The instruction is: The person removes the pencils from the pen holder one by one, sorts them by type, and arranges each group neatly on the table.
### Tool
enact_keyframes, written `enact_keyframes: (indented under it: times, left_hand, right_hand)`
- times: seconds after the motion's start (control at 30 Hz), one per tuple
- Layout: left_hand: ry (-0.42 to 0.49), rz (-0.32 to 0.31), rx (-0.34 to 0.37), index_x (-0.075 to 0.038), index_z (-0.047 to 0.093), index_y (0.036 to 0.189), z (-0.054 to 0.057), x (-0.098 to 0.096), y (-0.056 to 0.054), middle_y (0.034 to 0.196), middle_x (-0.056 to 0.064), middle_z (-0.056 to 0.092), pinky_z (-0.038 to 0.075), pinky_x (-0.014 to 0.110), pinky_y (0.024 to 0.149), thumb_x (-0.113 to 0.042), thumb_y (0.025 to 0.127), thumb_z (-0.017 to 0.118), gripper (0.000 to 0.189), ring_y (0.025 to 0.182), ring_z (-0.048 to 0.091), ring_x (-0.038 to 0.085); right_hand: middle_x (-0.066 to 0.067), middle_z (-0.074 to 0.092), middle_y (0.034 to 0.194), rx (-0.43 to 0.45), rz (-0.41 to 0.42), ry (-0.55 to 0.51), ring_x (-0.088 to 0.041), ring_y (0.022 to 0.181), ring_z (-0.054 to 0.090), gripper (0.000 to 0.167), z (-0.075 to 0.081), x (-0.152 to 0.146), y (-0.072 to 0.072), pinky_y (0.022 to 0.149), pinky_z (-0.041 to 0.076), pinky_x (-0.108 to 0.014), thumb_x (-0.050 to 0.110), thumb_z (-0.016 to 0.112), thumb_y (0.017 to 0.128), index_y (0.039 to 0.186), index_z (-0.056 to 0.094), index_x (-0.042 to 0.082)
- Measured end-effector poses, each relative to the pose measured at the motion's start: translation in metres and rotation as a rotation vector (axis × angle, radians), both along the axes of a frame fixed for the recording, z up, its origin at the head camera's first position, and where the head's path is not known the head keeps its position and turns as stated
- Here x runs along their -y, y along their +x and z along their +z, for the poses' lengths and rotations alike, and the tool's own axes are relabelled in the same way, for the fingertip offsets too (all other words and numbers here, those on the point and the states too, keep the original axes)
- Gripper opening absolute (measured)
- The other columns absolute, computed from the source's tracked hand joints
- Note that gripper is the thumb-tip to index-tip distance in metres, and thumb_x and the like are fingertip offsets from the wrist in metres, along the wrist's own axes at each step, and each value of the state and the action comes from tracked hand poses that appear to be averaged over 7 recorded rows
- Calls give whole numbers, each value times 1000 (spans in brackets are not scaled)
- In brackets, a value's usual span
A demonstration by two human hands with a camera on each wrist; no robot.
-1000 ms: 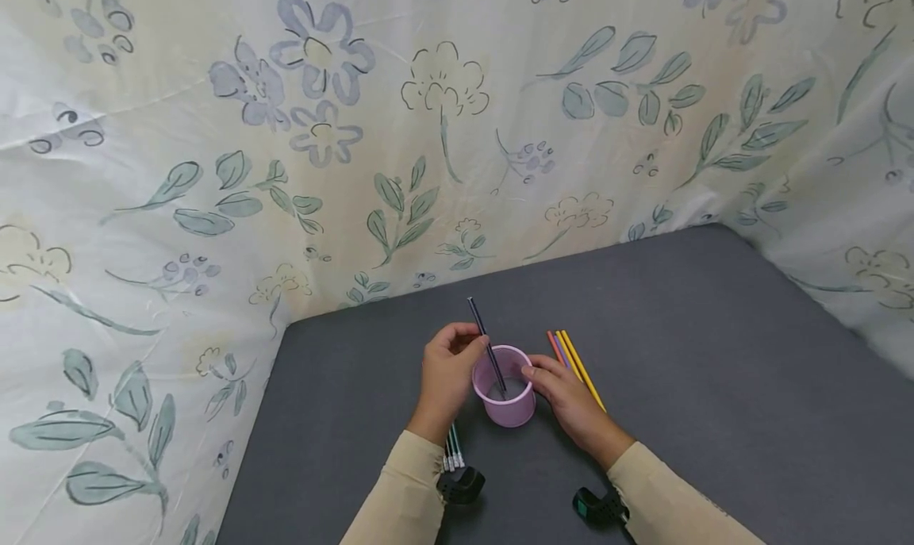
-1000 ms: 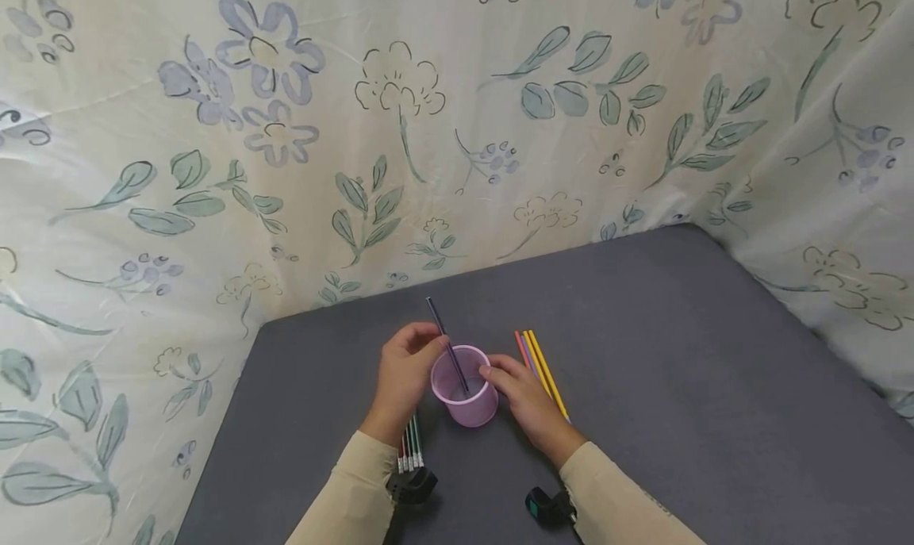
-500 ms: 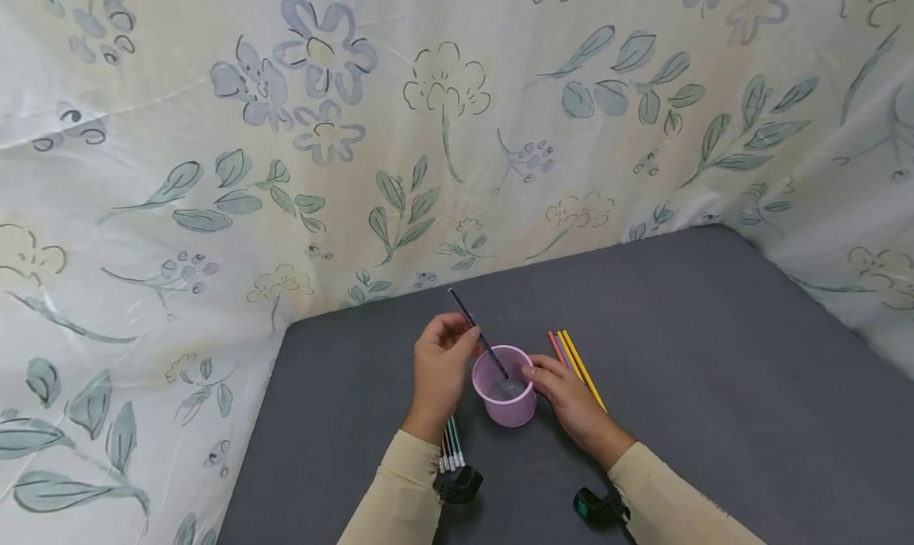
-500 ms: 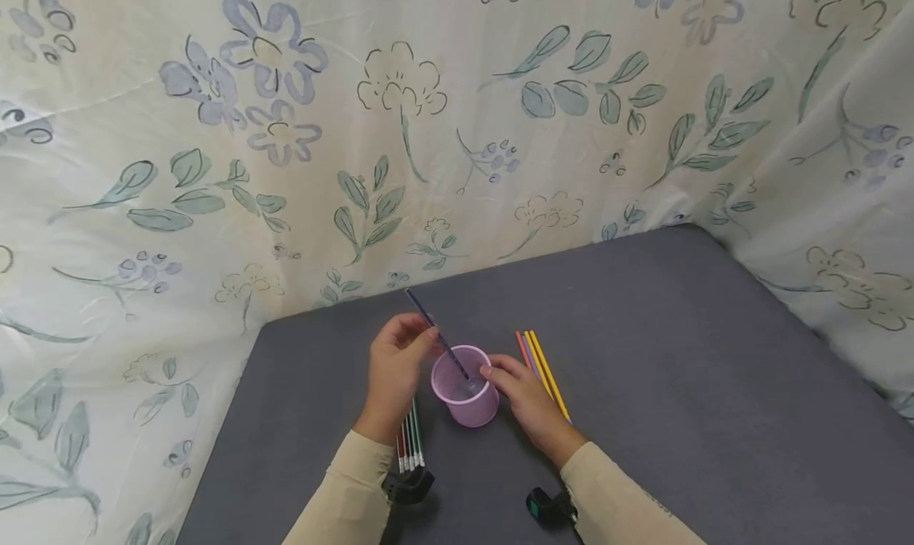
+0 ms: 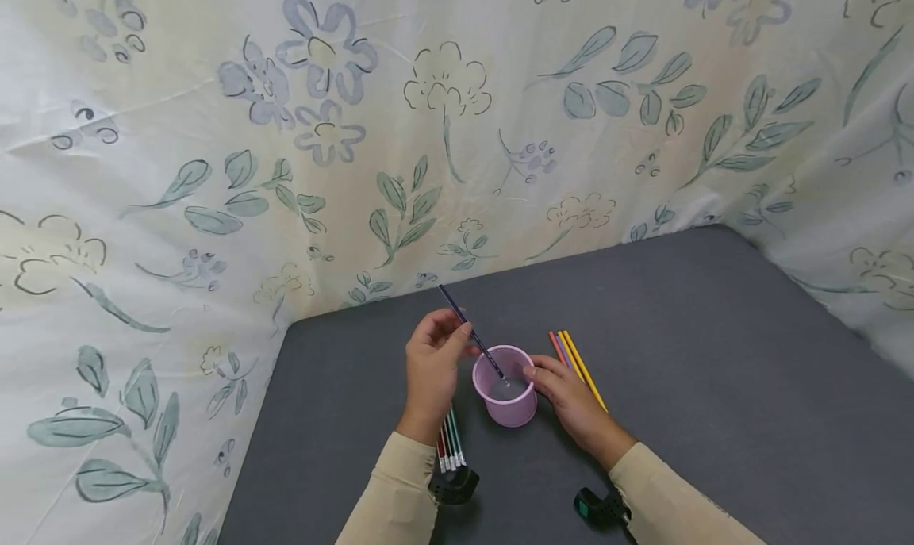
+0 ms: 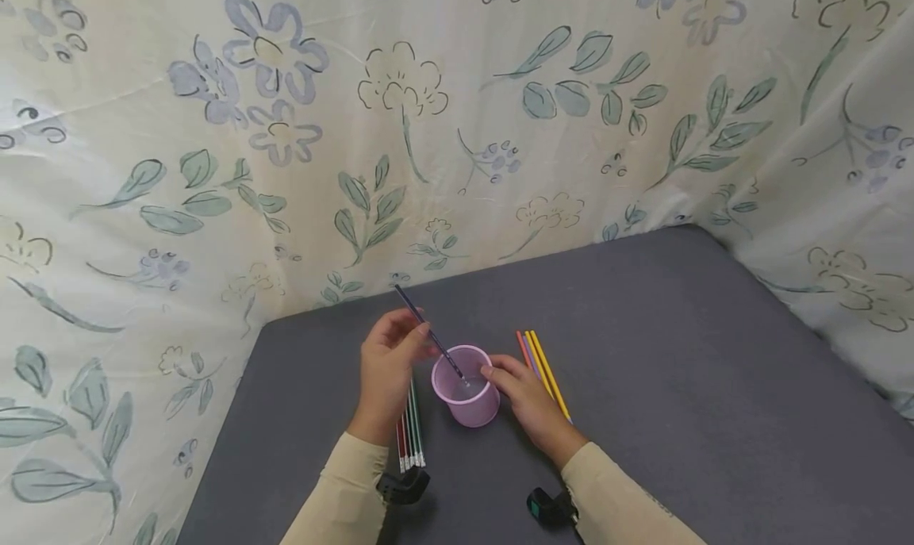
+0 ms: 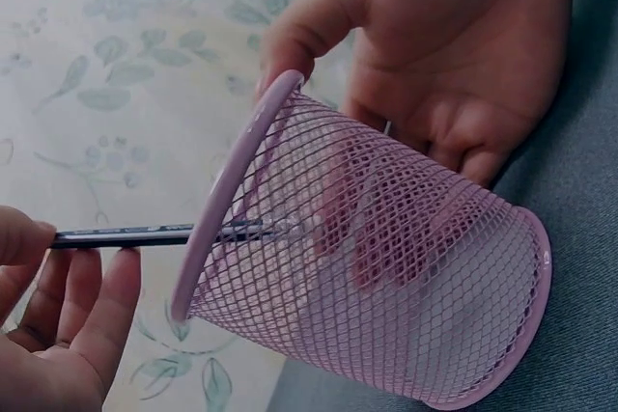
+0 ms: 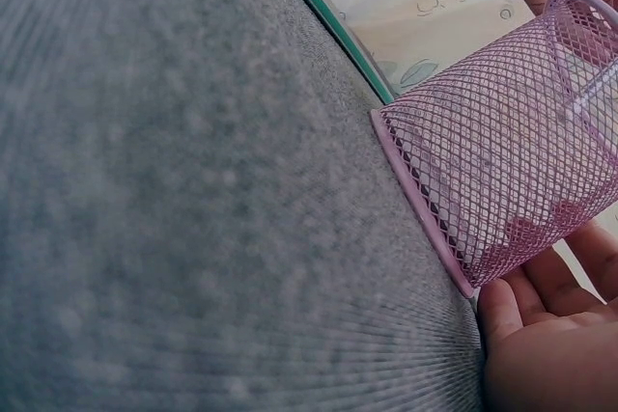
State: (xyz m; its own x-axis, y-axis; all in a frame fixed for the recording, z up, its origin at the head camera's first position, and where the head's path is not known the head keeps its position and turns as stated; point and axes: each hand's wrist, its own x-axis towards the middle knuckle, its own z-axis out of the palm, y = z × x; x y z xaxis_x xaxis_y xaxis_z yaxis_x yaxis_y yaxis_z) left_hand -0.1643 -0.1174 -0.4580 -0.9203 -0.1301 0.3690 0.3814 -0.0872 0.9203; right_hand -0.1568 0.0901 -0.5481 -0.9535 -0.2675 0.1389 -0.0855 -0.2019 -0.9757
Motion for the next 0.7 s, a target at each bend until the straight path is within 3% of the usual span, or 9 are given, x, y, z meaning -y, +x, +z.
enact_keyframes:
  times: [0.3,0.7]
  left_hand:
    - [65,1,9,5,63,125,5,4,2,108,19,65,65,37,72,6,101,73,27,87,71,23]
    - [87,11,37,4,65,125,10,11,6,109,19,64,65,38,72,3,101,74,26,90,74,29]
  right_hand:
    - [-28,60,139,-6,12,-1,-35,134,53,43,0,-1,-1,111,43,-28,17,54,112,139,57,-16]
    - [-29,60,137,-8,23,-15,-33,132,55,43,1,-2,-1,114,42,-34,17,53,112,138,57,-18]
